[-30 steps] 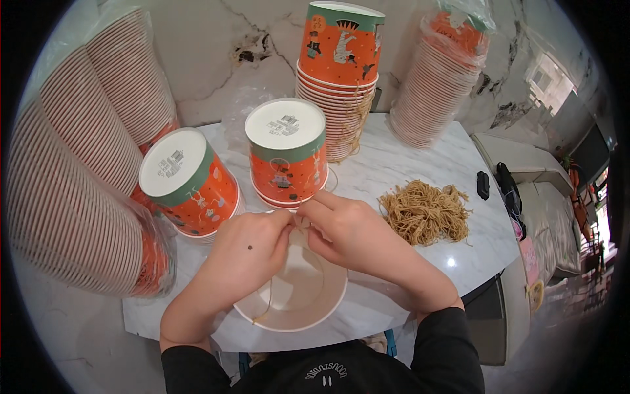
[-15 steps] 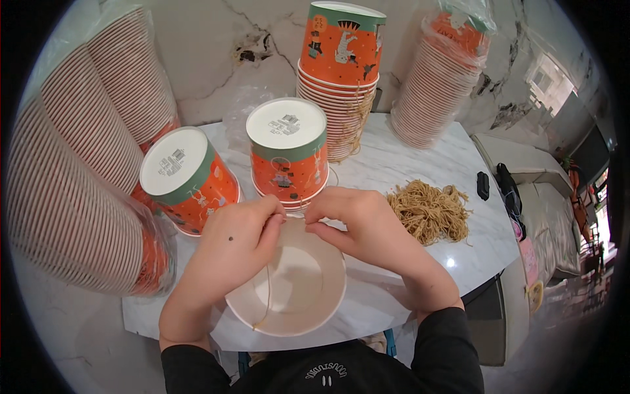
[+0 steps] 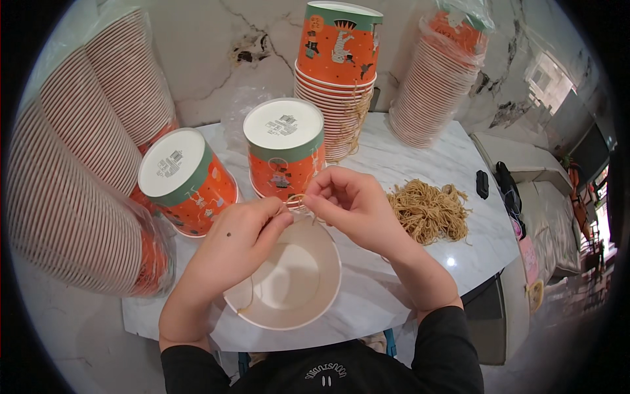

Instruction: Threading and tying elastic cords through the holes of decorative paper buckets.

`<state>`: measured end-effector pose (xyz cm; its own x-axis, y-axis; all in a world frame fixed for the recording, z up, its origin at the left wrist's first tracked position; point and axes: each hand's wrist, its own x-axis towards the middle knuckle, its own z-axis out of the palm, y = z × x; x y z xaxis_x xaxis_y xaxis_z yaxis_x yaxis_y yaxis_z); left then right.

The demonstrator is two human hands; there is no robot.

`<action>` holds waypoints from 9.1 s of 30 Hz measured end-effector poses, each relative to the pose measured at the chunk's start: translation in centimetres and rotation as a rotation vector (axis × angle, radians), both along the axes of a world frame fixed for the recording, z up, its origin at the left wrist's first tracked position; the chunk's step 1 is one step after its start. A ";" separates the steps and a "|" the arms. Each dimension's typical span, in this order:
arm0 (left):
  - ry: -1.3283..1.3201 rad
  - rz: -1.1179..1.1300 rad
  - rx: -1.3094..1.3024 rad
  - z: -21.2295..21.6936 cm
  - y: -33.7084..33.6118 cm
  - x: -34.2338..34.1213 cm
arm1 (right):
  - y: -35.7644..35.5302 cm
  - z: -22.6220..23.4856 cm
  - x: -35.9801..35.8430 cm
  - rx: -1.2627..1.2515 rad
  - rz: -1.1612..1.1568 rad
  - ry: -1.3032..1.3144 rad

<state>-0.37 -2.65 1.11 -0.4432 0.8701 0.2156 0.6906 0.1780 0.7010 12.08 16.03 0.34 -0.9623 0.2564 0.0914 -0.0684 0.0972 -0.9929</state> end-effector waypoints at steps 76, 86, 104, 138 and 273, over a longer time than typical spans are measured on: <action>-0.243 0.099 0.266 0.2 1.2 1.1 | -0.9 -1.0 -0.3 -0.051 0.000 0.148; -0.031 0.134 0.374 -0.2 1.5 1.1 | -1.9 -1.0 -0.2 0.438 -0.185 0.312; -0.323 -0.008 0.187 -0.1 0.8 -0.5 | 0.8 -1.0 -0.9 -0.301 0.247 -0.011; -0.719 -0.005 0.354 -0.5 1.5 -0.9 | 0.2 0.0 0.0 0.391 -0.027 0.242; -0.090 -0.052 0.207 3.1 -3.0 -1.7 | 7.2 -2.1 -1.0 1.603 -0.751 0.997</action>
